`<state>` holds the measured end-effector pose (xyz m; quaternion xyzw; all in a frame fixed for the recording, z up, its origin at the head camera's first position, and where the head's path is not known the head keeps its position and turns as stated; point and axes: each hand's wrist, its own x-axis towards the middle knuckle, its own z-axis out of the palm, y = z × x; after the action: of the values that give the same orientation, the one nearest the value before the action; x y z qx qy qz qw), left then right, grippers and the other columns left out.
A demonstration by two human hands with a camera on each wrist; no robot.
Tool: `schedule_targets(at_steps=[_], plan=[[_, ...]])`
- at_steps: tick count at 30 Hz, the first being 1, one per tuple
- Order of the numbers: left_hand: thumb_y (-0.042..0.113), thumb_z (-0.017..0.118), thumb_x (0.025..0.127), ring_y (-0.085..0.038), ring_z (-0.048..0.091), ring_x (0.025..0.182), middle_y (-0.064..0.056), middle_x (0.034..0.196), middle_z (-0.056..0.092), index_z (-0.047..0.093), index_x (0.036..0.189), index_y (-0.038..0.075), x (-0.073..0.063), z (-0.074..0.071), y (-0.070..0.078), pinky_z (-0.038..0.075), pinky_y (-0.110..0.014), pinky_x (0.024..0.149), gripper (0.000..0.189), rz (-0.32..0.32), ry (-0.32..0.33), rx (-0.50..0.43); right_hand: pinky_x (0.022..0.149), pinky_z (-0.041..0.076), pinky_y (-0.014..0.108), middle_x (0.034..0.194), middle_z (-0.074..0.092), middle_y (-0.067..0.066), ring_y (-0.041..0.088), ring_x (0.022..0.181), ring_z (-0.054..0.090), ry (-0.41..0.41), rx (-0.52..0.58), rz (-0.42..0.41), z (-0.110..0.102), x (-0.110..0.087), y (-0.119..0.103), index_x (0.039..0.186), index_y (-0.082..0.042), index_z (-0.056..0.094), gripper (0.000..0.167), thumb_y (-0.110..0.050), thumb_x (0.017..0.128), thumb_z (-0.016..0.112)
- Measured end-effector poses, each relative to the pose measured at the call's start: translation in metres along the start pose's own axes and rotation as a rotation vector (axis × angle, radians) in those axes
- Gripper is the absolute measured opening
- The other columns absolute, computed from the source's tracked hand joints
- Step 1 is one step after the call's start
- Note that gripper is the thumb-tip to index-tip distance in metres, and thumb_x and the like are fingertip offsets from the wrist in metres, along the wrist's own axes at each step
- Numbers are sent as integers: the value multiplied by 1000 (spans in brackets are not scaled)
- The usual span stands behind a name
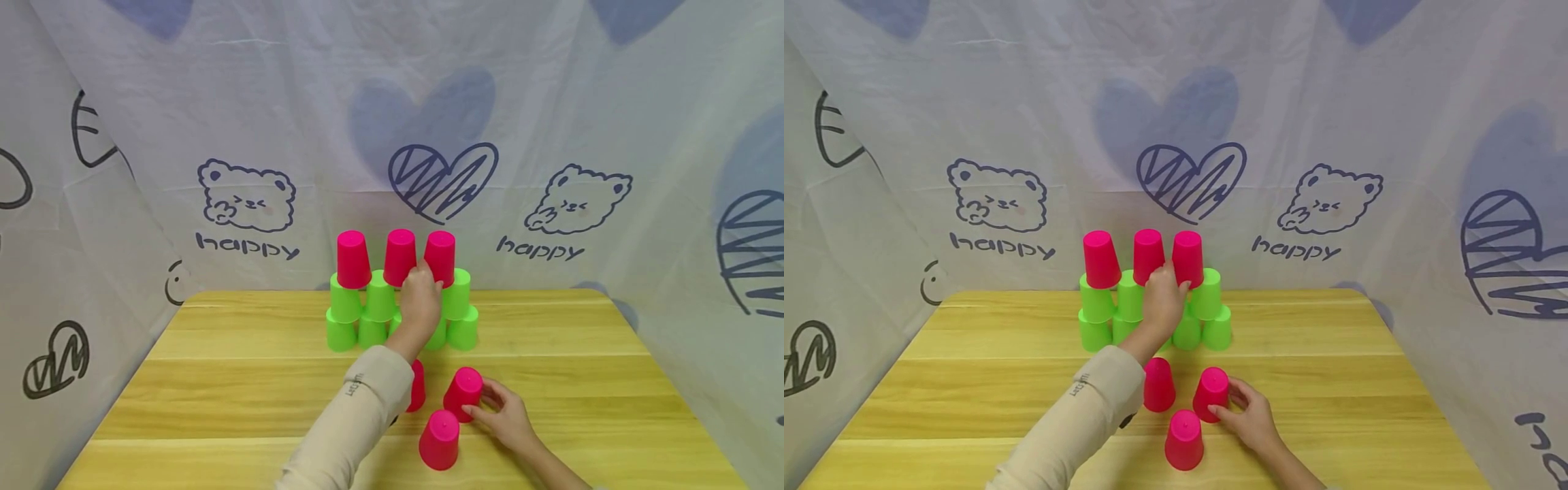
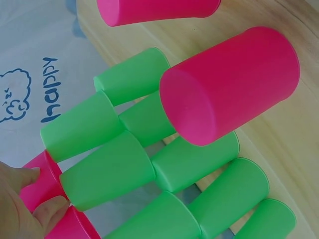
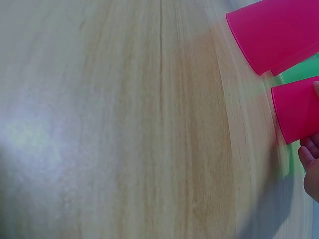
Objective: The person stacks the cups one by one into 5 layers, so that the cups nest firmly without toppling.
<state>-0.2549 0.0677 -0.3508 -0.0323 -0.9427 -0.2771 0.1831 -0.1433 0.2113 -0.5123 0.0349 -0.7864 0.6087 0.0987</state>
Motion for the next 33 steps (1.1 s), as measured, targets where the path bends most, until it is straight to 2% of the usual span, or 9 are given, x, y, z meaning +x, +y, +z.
schedule_targets(at_steps=[6, 12, 15, 20, 23, 26, 33], plan=[[17, 68, 84, -27, 67, 88, -15, 93, 66, 55, 111, -4, -5, -1, -3, 57, -33, 74, 37, 39, 20, -51, 81, 51, 13, 105, 64, 23, -5, 87, 58, 7, 11, 12, 0, -1, 0, 111, 10, 60, 45, 7, 68, 75], [15, 70, 82, -27, 65, 99, -17, 105, 67, 56, 120, -6, -18, -1, -11, 56, -33, 82, 46, 155, 104, -164, 82, 51, 12, 106, 64, 20, -6, 88, 58, 6, 6, 37, -1, 0, 0, 111, 9, 60, 45, 6, 69, 76], [16, 72, 81, -27, 64, 102, -17, 108, 67, 59, 118, -6, -24, -3, -17, 55, -32, 84, 45, 188, 159, -212, 82, 50, 12, 106, 64, 21, -5, 88, 58, 1, 2, 35, -2, 1, 0, 111, 9, 60, 44, 5, 69, 76], [17, 74, 79, -28, 65, 98, -18, 106, 68, 62, 112, -6, -34, -6, -31, 55, -34, 82, 42, 232, 188, -298, 82, 51, 13, 106, 63, 23, -6, 87, 58, -4, -5, 37, -3, 0, -1, 111, 9, 60, 44, 6, 69, 75], [14, 74, 78, -30, 65, 92, -20, 101, 67, 62, 108, -8, -42, -4, -44, 57, -35, 76, 39, 277, 149, -409, 83, 51, 13, 108, 63, 24, -7, 88, 57, -3, -9, 52, -4, 1, 0, 112, 10, 59, 45, 5, 70, 75], [15, 74, 79, -31, 64, 91, -22, 102, 66, 61, 109, -9, -49, 1, -58, 58, -35, 72, 40, 307, 85, -475, 83, 50, 13, 110, 62, 25, -8, 89, 56, -6, -8, 59, -4, 1, 1, 113, 10, 58, 46, 5, 70, 75], [17, 74, 78, -30, 60, 105, -21, 115, 63, 58, 116, -7, -63, 7, -85, 55, -38, 84, 48, 256, -88, -546, 83, 49, 11, 111, 61, 25, -7, 89, 56, -18, 8, 67, -4, 2, 1, 116, 10, 57, 48, 4, 72, 74]])
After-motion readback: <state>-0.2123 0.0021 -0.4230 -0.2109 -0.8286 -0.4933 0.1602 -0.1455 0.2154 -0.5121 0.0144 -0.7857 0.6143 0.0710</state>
